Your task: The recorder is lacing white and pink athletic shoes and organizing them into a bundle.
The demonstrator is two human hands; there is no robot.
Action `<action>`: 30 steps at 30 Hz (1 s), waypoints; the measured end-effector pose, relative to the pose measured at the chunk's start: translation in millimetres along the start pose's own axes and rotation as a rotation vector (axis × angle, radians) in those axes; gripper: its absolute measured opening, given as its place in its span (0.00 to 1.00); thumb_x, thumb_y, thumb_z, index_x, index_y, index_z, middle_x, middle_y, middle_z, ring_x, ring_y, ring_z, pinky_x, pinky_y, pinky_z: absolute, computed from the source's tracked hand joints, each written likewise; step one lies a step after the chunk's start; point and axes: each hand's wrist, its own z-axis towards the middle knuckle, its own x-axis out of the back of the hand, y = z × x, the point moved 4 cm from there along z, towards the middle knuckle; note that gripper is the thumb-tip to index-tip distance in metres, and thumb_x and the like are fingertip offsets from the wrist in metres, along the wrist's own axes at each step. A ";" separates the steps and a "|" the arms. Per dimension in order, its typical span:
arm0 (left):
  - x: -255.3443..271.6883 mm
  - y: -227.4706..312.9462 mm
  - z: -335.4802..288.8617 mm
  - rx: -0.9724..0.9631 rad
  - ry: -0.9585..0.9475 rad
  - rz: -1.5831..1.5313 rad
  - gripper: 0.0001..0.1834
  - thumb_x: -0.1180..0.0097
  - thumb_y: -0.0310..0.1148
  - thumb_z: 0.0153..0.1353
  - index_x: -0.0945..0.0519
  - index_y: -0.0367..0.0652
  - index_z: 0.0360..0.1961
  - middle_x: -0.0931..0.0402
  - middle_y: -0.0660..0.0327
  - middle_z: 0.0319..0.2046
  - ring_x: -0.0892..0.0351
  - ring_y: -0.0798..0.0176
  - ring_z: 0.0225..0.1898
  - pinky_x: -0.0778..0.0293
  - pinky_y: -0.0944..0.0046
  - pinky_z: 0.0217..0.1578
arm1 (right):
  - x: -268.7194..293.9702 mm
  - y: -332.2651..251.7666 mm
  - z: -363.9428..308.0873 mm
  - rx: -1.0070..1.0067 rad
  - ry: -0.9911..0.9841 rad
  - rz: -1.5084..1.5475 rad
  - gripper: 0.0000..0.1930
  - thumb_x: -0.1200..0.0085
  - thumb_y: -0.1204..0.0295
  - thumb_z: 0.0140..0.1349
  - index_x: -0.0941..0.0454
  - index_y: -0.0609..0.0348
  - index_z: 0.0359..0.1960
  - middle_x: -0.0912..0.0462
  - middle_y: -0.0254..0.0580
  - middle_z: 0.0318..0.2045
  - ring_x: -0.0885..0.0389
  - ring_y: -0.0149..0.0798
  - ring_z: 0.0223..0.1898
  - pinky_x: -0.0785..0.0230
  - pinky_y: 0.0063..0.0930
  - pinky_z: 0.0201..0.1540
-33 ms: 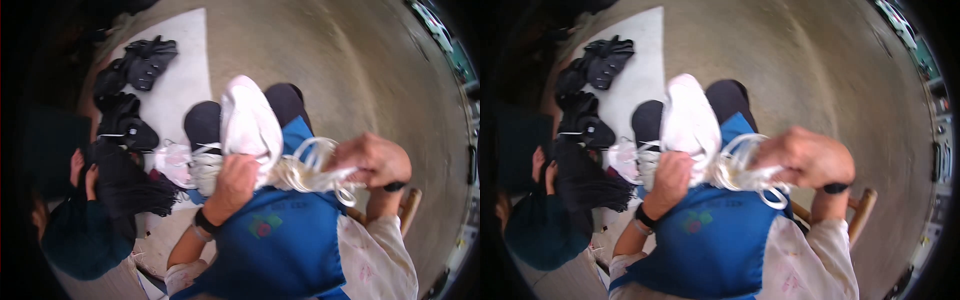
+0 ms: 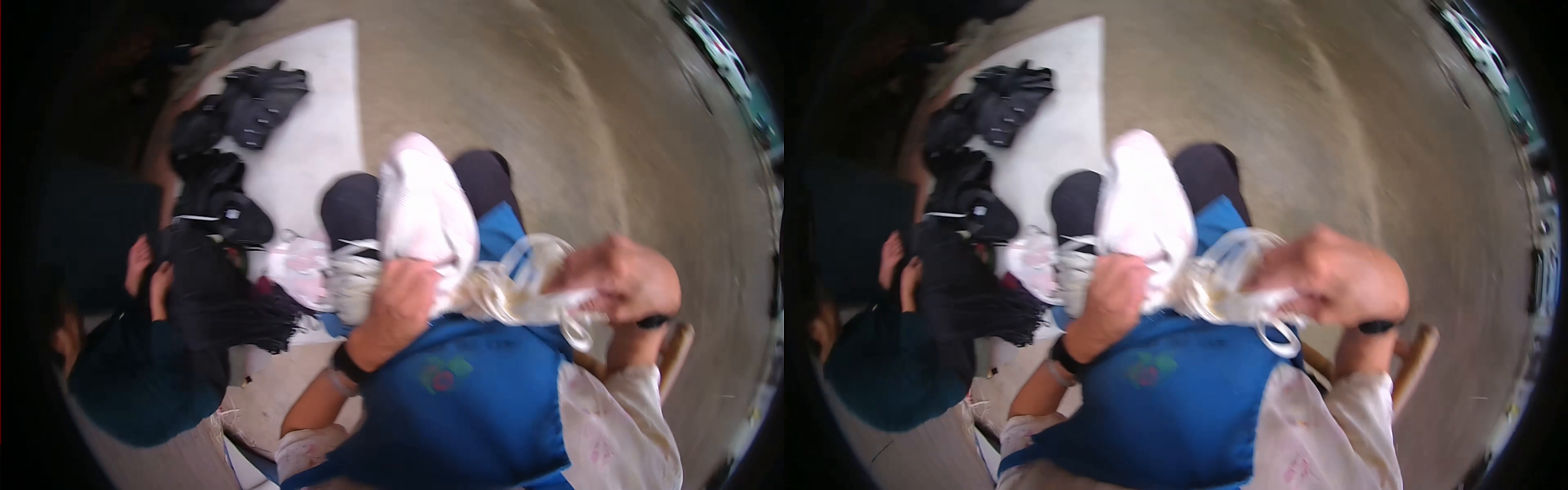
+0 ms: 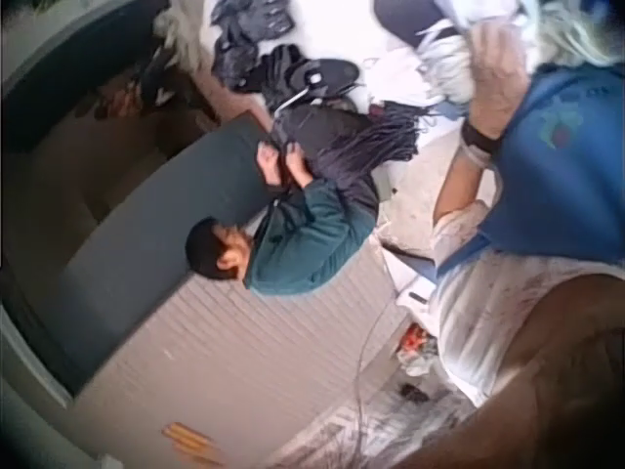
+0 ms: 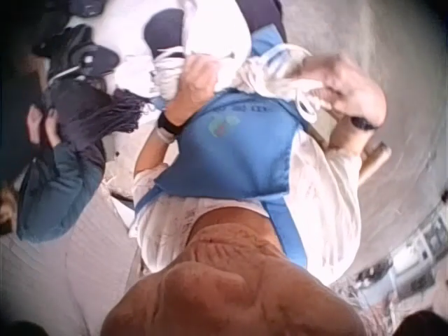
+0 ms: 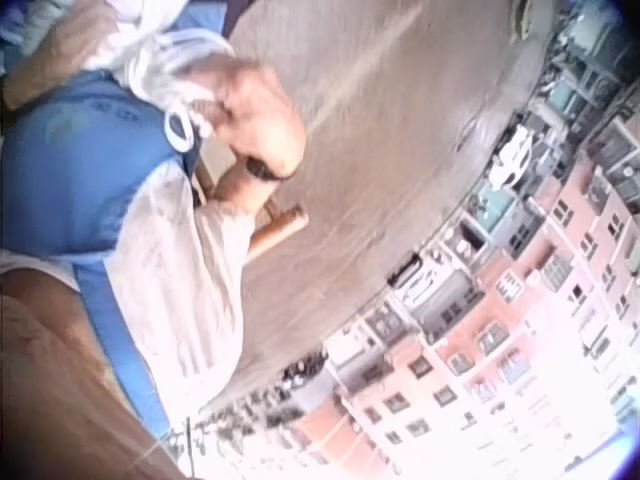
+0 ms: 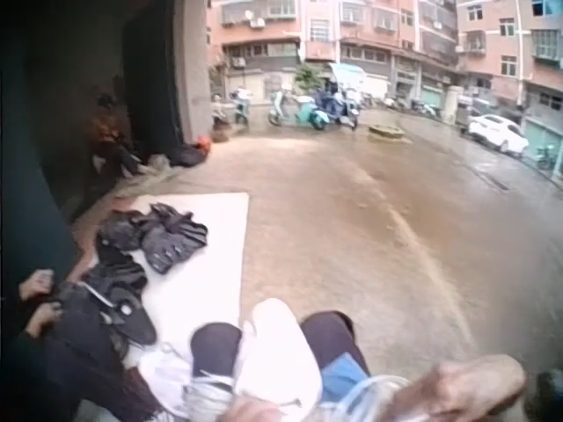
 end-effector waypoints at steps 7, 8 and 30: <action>0.1 21.4 1.0 0.019 -0.044 -0.240 0.18 0.44 0.23 0.50 0.27 0.31 0.45 0.27 0.49 0.41 0.27 0.47 0.43 0.32 0.54 0.48 | -41.9 -19.6 46.0 0.249 -0.103 0.204 0.16 0.42 0.72 0.58 0.24 0.64 0.47 0.20 0.49 0.40 0.20 0.52 0.38 0.27 0.35 0.42; 3.1 31.5 1.5 0.049 -0.069 -0.352 0.23 0.43 0.24 0.51 0.29 0.31 0.49 0.28 0.48 0.43 0.28 0.46 0.45 0.32 0.54 0.50 | -40.6 -24.3 52.0 0.247 -0.053 0.222 0.15 0.43 0.71 0.59 0.23 0.64 0.46 0.20 0.49 0.38 0.20 0.51 0.36 0.27 0.35 0.40; 86.4 41.5 -37.4 0.465 -0.101 -0.851 0.25 0.35 0.31 0.51 0.25 0.35 0.51 0.22 0.53 0.46 0.23 0.60 0.47 0.30 0.62 0.49 | -24.6 -27.5 79.6 0.378 0.153 0.636 0.14 0.43 0.75 0.59 0.23 0.72 0.45 0.18 0.48 0.37 0.20 0.36 0.38 0.30 0.25 0.43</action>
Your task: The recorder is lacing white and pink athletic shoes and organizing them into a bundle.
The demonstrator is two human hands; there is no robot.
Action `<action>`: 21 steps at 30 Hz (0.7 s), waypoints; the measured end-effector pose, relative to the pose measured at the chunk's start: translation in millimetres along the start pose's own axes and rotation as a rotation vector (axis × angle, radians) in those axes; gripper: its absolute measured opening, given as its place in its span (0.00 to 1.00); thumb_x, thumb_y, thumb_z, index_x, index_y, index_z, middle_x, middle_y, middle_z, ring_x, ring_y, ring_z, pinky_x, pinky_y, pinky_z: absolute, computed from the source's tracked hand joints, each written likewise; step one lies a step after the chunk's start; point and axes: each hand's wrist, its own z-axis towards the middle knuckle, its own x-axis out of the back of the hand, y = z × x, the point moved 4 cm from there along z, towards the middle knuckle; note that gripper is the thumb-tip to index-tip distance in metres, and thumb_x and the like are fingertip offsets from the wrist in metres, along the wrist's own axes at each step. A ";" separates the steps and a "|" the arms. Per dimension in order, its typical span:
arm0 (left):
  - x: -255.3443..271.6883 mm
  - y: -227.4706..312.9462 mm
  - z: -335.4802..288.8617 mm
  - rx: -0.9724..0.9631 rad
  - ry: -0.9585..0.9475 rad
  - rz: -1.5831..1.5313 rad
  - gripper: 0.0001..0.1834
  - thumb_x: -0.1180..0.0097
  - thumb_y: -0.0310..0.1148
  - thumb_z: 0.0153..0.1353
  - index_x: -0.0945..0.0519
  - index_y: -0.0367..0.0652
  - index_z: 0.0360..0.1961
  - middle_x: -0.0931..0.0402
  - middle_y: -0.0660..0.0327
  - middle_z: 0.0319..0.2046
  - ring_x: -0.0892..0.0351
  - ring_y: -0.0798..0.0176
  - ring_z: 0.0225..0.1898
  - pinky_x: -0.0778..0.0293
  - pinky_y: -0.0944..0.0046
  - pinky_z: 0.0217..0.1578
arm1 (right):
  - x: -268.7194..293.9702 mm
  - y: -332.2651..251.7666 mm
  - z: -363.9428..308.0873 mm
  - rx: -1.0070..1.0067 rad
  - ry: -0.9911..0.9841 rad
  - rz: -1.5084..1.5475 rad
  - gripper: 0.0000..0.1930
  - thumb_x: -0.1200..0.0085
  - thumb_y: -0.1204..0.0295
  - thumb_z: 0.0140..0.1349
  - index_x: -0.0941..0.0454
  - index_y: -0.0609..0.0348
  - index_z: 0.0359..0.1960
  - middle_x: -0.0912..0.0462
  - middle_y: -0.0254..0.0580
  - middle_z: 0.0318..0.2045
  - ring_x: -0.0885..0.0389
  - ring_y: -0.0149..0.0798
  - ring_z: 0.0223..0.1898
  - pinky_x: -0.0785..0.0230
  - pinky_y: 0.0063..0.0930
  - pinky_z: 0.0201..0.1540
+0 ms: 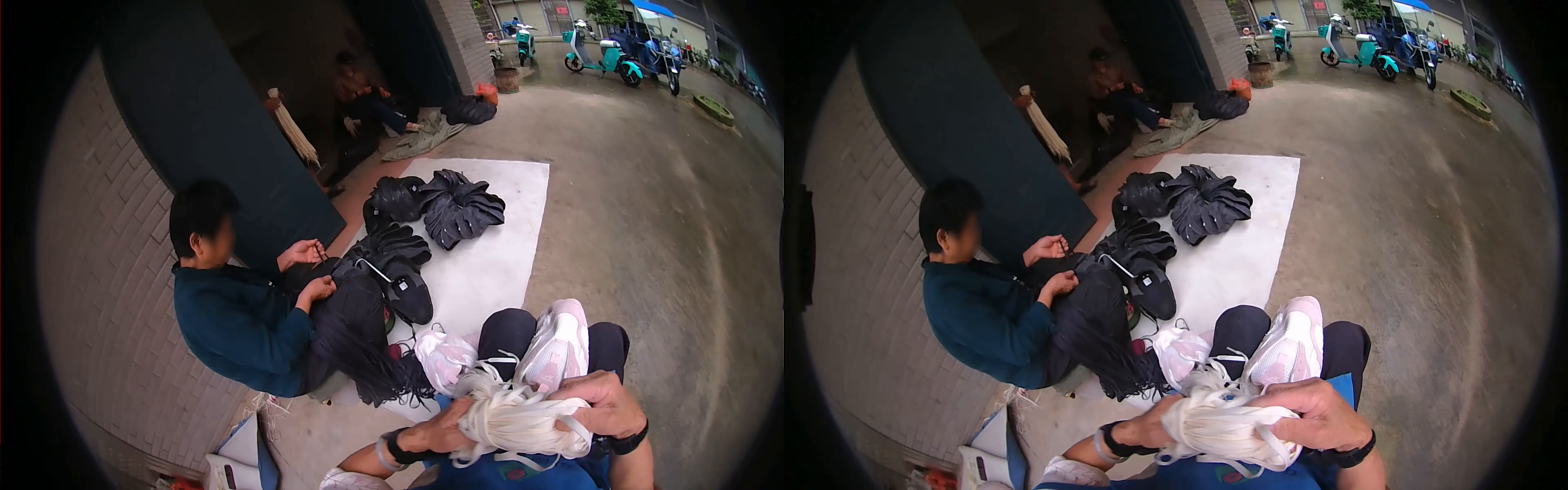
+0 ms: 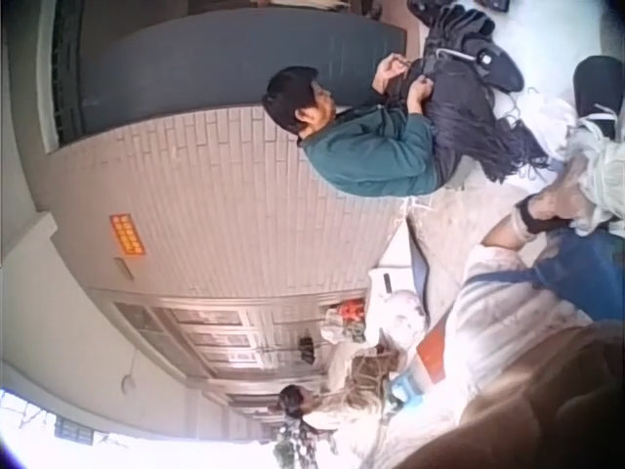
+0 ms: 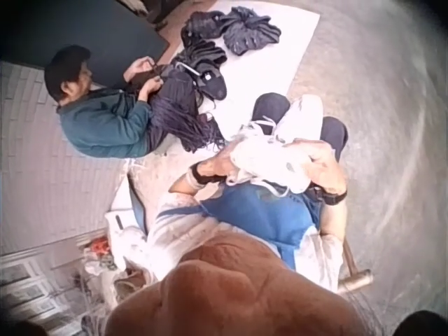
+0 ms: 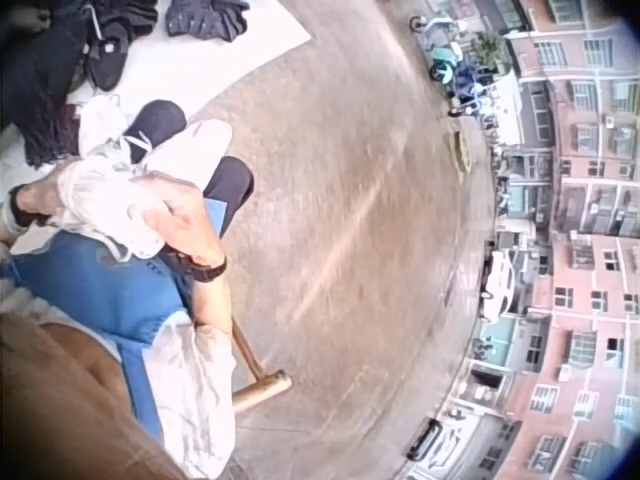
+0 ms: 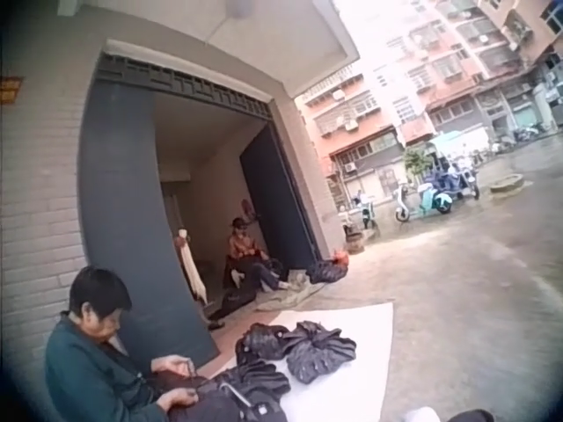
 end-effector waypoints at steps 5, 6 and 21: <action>34.2 60.3 -30.1 -0.138 0.172 0.146 0.22 0.35 0.32 0.51 0.23 0.35 0.47 0.19 0.53 0.40 0.18 0.58 0.41 0.26 0.64 0.44 | -25.5 9.0 19.9 -0.064 -0.001 -0.006 0.16 0.47 0.76 0.61 0.25 0.69 0.50 0.19 0.47 0.41 0.20 0.36 0.40 0.30 0.26 0.44; 42.9 62.1 -35.5 -0.046 0.086 0.169 0.21 0.36 0.33 0.51 0.22 0.35 0.46 0.18 0.53 0.38 0.17 0.57 0.40 0.26 0.64 0.43 | -27.4 11.7 23.9 -0.085 -0.028 -0.030 0.16 0.47 0.76 0.61 0.25 0.67 0.50 0.19 0.47 0.41 0.20 0.37 0.41 0.30 0.26 0.44; -112.5 -114.6 72.7 0.064 -0.286 0.689 0.18 0.43 0.40 0.55 0.27 0.35 0.38 0.25 0.47 0.29 0.22 0.44 0.32 0.26 0.50 0.32 | 100.5 106.7 -142.0 -0.566 0.209 -0.682 0.16 0.47 0.81 0.49 0.20 0.60 0.42 0.20 0.45 0.32 0.21 0.38 0.33 0.28 0.31 0.38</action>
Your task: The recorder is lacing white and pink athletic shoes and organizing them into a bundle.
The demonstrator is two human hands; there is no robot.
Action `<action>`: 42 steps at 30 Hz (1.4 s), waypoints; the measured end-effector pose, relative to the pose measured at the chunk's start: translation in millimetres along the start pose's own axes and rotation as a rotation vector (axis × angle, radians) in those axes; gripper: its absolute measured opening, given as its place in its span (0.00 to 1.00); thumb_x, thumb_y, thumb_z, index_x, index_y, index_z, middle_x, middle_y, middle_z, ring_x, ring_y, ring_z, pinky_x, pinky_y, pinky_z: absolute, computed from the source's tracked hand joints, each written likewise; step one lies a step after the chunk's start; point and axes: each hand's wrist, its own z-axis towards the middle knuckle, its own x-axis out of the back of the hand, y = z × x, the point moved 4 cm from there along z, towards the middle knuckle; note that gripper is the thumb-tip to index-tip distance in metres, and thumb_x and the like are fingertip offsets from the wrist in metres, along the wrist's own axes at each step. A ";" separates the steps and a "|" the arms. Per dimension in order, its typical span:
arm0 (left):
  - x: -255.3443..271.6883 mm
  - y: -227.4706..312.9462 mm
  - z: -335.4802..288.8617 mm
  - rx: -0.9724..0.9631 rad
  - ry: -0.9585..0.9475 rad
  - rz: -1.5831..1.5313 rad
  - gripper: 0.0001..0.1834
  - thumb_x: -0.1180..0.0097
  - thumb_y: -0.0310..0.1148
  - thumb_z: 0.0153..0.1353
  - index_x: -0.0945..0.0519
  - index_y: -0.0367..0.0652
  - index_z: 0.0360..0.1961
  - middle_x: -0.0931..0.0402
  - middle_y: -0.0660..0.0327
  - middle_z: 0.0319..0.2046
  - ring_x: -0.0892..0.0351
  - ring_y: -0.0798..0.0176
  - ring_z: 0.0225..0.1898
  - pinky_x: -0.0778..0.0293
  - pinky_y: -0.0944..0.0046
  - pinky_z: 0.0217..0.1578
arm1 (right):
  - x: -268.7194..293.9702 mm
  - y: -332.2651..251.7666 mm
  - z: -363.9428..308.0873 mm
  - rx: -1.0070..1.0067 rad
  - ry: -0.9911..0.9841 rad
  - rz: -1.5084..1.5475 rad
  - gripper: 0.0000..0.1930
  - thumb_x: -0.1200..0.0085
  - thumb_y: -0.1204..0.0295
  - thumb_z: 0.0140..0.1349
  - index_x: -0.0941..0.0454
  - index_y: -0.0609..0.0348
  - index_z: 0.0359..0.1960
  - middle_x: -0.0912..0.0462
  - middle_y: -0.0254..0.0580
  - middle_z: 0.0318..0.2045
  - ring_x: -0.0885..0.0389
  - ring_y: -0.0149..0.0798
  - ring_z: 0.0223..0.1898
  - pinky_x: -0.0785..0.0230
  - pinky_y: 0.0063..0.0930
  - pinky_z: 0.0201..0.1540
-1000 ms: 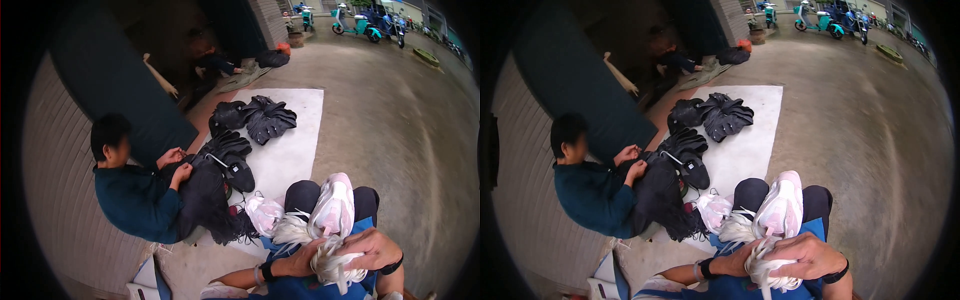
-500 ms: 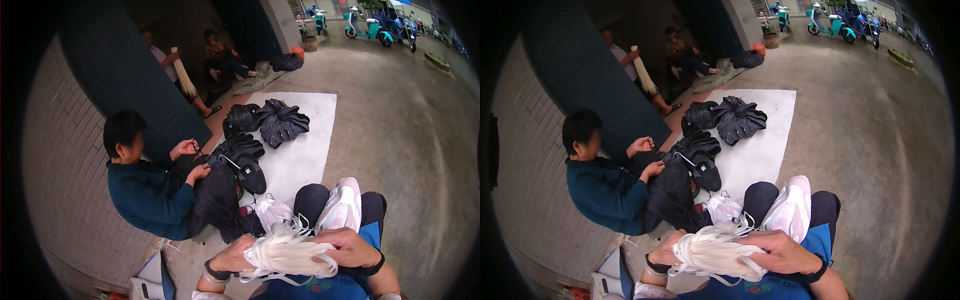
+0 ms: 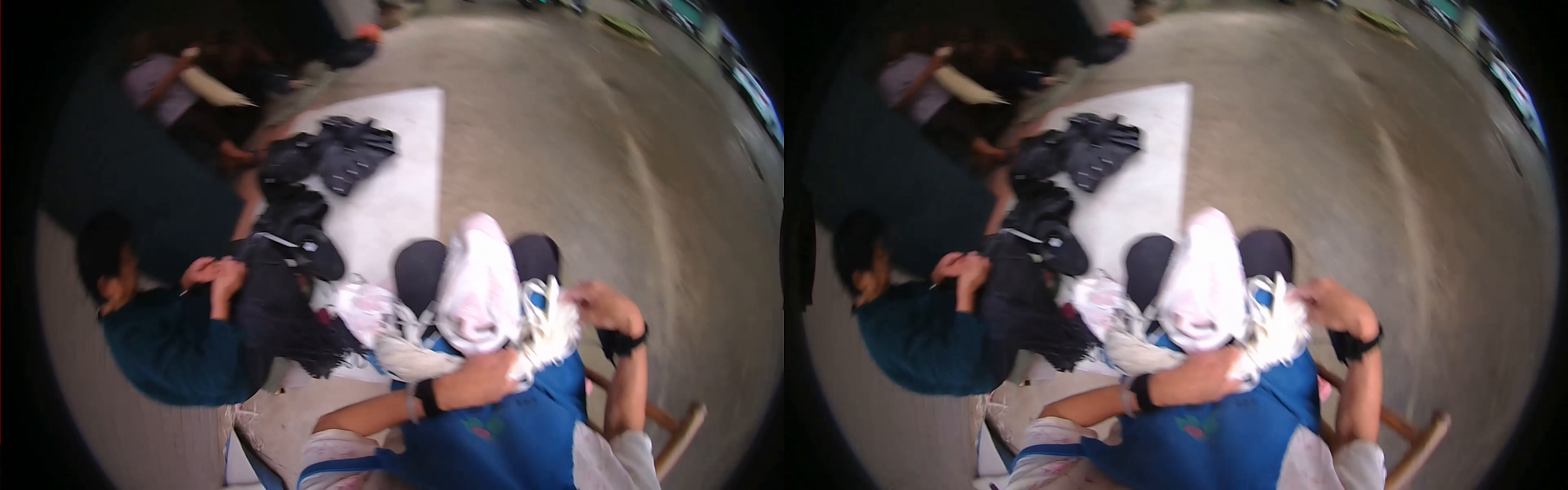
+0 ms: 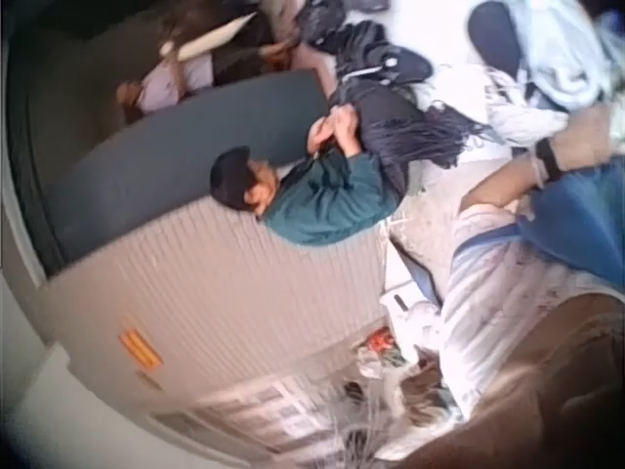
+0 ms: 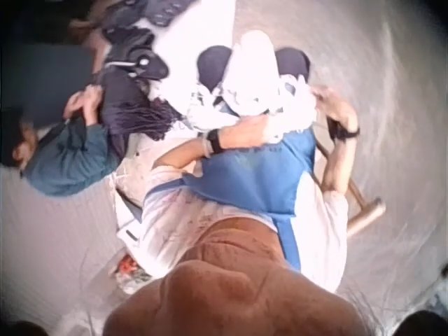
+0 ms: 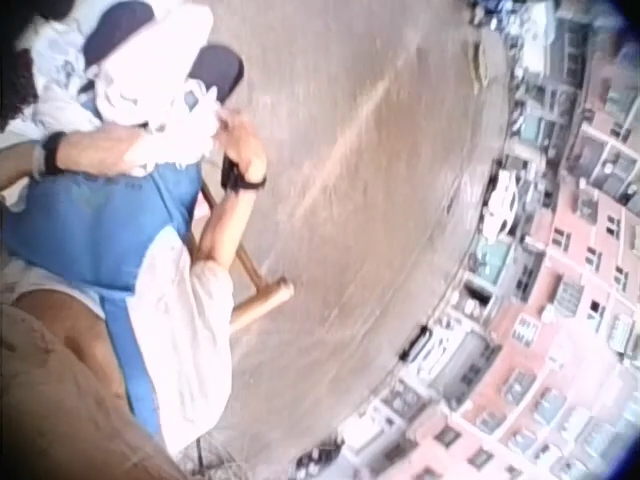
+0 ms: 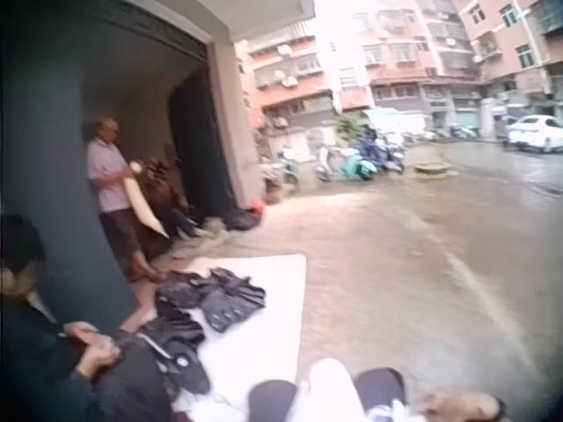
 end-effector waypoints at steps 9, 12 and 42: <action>49.5 45.3 8.8 -0.053 -0.100 0.007 0.30 0.40 0.35 0.56 0.36 0.29 0.55 0.30 0.38 0.48 0.28 0.38 0.49 0.31 0.50 0.49 | 39.5 21.5 -34.4 -0.286 0.170 0.392 0.11 0.41 0.77 0.53 0.20 0.64 0.39 0.18 0.38 0.30 0.22 0.31 0.33 0.30 0.24 0.40; 56.5 57.0 21.6 -0.135 -0.013 -0.011 0.30 0.40 0.32 0.55 0.37 0.29 0.56 0.31 0.38 0.50 0.29 0.38 0.51 0.31 0.50 0.51 | 33.7 24.0 -41.4 -0.345 0.227 0.321 0.07 0.41 0.77 0.53 0.19 0.65 0.34 0.18 0.38 0.27 0.22 0.30 0.32 0.31 0.23 0.38; 4.1 23.4 36.3 -0.158 -0.095 0.018 0.37 0.50 0.19 0.56 0.54 0.28 0.64 0.38 0.32 0.53 0.34 0.33 0.53 0.37 0.49 0.54 | 245.1 127.8 -152.2 -0.095 1.487 0.782 0.12 0.61 0.75 0.66 0.30 0.57 0.24 0.37 0.26 0.18 0.42 0.23 0.17 0.48 0.18 0.18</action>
